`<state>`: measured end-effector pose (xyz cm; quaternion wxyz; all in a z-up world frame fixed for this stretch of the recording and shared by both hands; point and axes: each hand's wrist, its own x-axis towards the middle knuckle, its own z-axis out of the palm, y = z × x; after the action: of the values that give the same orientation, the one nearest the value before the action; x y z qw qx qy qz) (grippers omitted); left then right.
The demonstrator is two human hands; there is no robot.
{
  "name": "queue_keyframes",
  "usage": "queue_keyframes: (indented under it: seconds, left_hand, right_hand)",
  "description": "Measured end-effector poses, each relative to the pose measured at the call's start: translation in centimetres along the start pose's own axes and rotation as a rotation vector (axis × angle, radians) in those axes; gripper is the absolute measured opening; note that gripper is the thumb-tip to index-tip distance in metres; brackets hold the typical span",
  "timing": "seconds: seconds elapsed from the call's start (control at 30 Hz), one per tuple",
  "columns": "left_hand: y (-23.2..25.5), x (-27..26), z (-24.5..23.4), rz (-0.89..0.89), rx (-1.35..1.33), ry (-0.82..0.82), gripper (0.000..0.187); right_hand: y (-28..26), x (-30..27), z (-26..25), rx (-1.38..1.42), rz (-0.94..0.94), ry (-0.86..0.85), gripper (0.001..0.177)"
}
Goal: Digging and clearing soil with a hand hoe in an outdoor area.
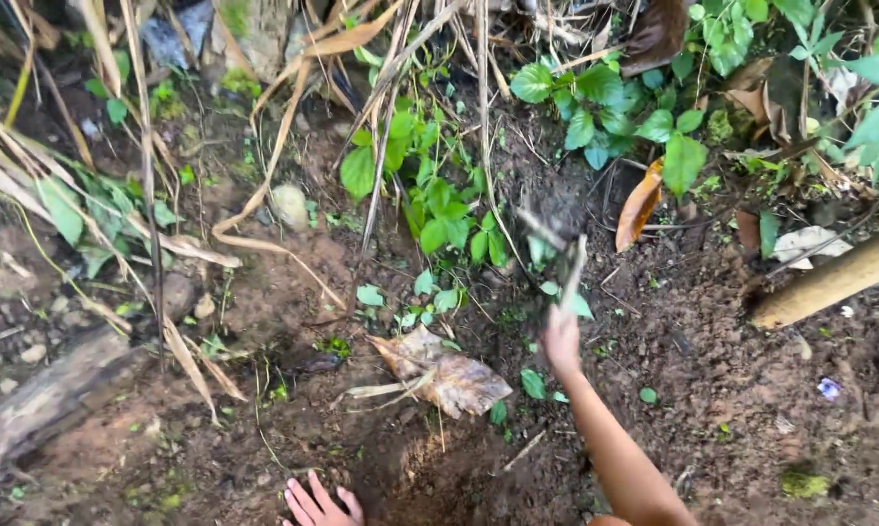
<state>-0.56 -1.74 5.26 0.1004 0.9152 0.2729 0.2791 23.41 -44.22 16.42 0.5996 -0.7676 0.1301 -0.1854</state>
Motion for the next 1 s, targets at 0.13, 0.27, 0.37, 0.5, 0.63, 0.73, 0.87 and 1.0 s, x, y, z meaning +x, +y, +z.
queue_keyframes:
  seconds: [0.13,0.27,0.37,0.5,0.63,0.73,0.87,1.0]
  left_hand:
    - [-0.1,-1.8,-0.4,0.058,-0.058,0.052,0.064]
    - [0.1,-0.8,-0.8,-0.006,0.075,-0.084,0.066]
    - [0.5,-1.1,-1.5,0.0,0.075,-0.113,0.067]
    - [0.4,-0.9,-1.6,-0.006,0.099,-0.161,0.067]
    - [0.4,-1.0,-1.7,-0.007,0.057,-0.133,0.066]
    - [0.3,-0.9,-1.3,0.01,0.056,-0.138,0.066]
    - [-0.3,-1.3,-1.0,-0.013,0.048,-0.179,0.067]
    - [-0.2,-1.1,-1.2,-0.024,0.006,-0.201,0.069]
  right_hand:
    - [-3.6,-7.6,-6.4,-0.133,0.093,-0.243,0.029]
    - [-6.5,-3.2,-6.9,-0.079,0.066,-0.055,0.029]
    - [-4.0,3.2,-5.9,0.041,0.065,0.06,0.031]
    - [-4.3,-3.6,-2.9,-0.211,0.114,-0.071,0.028]
    - [2.2,-12.3,-6.0,-0.498,0.148,-0.182,0.033]
    - [1.8,-11.3,-7.7,-0.6,-0.028,-0.243,0.035]
    - [-3.7,-1.8,-7.1,0.102,0.119,0.057,0.017]
    - [0.0,2.5,-6.5,0.366,0.199,0.015,0.018]
